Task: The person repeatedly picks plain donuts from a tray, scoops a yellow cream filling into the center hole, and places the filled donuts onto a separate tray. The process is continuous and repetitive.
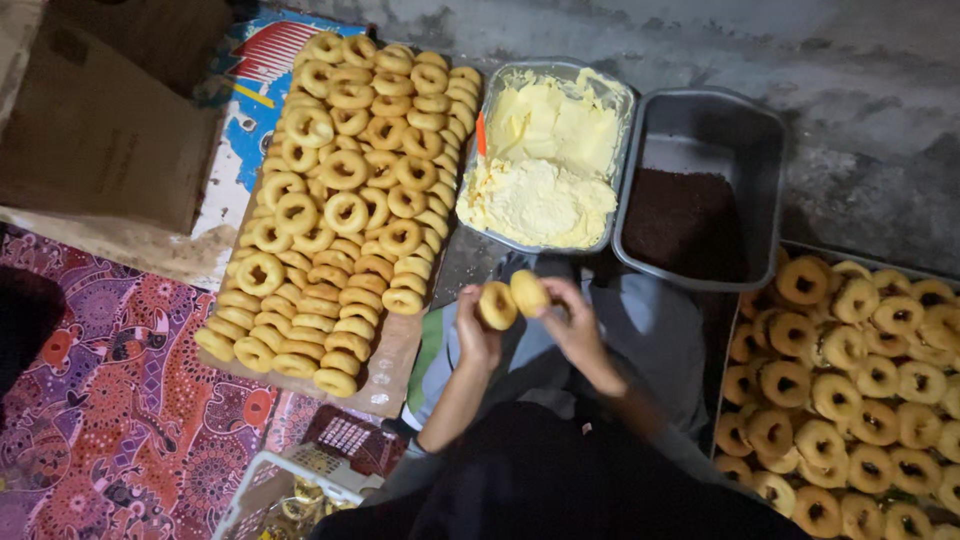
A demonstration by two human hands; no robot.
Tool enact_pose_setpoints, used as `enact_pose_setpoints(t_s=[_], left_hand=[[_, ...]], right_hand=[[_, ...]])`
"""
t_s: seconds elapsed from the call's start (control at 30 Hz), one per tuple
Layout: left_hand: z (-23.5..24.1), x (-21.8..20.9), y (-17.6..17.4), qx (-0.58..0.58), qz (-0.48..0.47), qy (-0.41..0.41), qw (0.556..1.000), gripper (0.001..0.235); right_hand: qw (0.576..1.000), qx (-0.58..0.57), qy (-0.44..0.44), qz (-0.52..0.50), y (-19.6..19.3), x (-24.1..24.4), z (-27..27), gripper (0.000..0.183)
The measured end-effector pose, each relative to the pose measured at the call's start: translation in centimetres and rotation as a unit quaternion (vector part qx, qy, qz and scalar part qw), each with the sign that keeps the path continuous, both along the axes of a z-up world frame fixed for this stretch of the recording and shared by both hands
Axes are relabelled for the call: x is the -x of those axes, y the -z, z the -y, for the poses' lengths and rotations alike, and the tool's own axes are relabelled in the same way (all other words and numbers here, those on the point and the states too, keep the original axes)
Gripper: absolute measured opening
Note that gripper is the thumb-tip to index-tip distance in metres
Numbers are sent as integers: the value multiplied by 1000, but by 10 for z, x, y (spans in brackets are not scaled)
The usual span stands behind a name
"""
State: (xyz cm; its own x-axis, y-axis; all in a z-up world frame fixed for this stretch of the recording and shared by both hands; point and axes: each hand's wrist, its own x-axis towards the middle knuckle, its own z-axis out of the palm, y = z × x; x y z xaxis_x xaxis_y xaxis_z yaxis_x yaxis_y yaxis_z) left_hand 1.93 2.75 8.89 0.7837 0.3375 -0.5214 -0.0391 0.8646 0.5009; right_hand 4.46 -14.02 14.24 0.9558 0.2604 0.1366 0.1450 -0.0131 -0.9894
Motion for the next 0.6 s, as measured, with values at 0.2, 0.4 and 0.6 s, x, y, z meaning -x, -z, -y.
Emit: enact_pose_setpoints(t_s=[0.2,0.4,0.6], left_hand=[[-16,-7,24,48,14,38,998,22],[-31,-29,45,111,5,100,989,47],[-39,-61,49,108,-28,93,989,52]], right_hand=[[950,204,-133,196,-33,-15,-35,49],[917,272,9,291,11,-108,-46,34],[904,345,7,254,21,-127,-55,26]])
